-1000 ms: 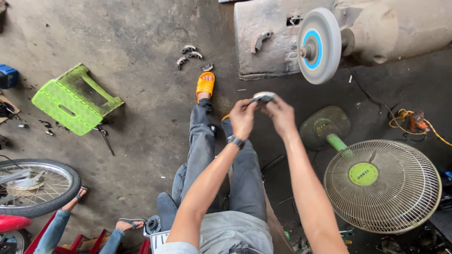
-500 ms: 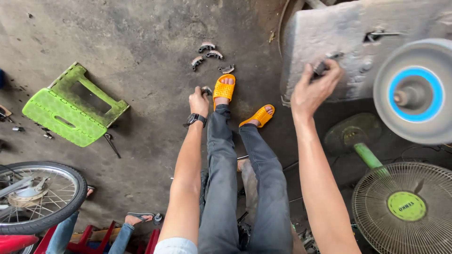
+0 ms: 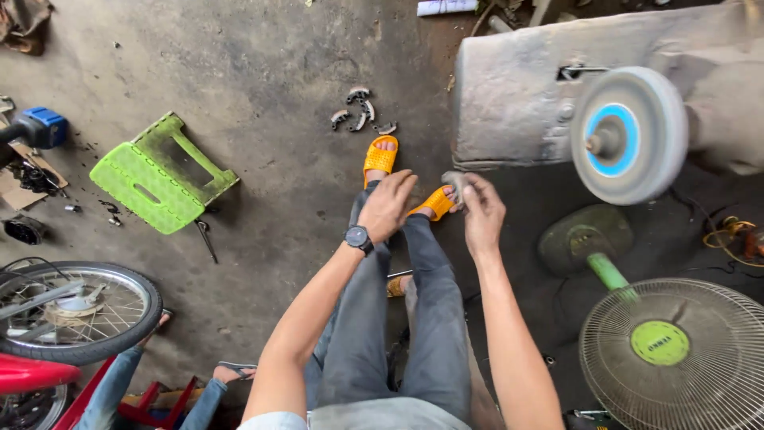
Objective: Grinding the edges of motorcycle brake shoes using a bench grinder in a workshop.
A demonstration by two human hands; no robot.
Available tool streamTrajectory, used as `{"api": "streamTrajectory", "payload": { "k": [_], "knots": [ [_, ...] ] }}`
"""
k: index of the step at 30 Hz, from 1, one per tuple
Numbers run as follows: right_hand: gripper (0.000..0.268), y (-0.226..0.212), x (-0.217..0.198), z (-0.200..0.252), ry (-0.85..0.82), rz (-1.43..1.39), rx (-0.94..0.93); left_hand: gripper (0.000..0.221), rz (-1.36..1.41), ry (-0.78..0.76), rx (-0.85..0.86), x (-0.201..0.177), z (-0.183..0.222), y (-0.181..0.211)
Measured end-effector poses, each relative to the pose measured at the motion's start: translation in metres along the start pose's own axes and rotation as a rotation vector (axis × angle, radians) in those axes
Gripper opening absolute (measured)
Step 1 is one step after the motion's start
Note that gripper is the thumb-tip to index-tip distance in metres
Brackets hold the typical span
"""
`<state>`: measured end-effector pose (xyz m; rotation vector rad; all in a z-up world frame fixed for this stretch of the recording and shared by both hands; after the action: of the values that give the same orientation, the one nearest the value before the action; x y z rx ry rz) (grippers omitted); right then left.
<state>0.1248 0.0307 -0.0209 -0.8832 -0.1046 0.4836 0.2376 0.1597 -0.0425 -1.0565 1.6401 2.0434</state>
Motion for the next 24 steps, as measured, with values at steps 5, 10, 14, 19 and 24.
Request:
{"api": "streamTrajectory", "payload": {
  "k": [5, 10, 14, 19, 24],
  "knots": [
    [0.021, 0.019, -0.064, 0.050, -0.023, -0.284, 0.313, 0.053, 0.019, -0.061, 0.153, 0.010, -0.024, 0.125],
    [0.034, 0.031, -0.125, 0.064, -0.031, -0.365, 0.423, 0.032, 0.419, -0.174, -0.126, 0.104, -0.025, 0.154],
    [0.011, 0.029, -0.179, 0.037, 0.058, -0.230, 0.086, 0.027, 0.695, -0.044, -0.352, 0.107, -0.047, 0.173],
    [0.010, 0.001, -0.196, 0.004, 0.165, -0.382, 0.005, 0.038, 1.017, 0.072, -0.699, 0.119, -0.057, 0.169],
    [0.015, -0.013, -0.185, -0.030, 0.178, -0.393, -0.011, 0.022, 1.009, 0.207, -0.860, 0.101, -0.081, 0.169]
  ]
}}
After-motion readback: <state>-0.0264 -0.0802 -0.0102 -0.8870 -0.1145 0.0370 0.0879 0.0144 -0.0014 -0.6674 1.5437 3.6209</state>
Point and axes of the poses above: each hand's wrist, its own z-axis away from the middle knuckle, its own x-axis out of the palm, y = z × x, the point moved 9 cm from there along -z, towards the middle knuckle, and after that the axes turned 1 degree about z, right-handed, at the moved point
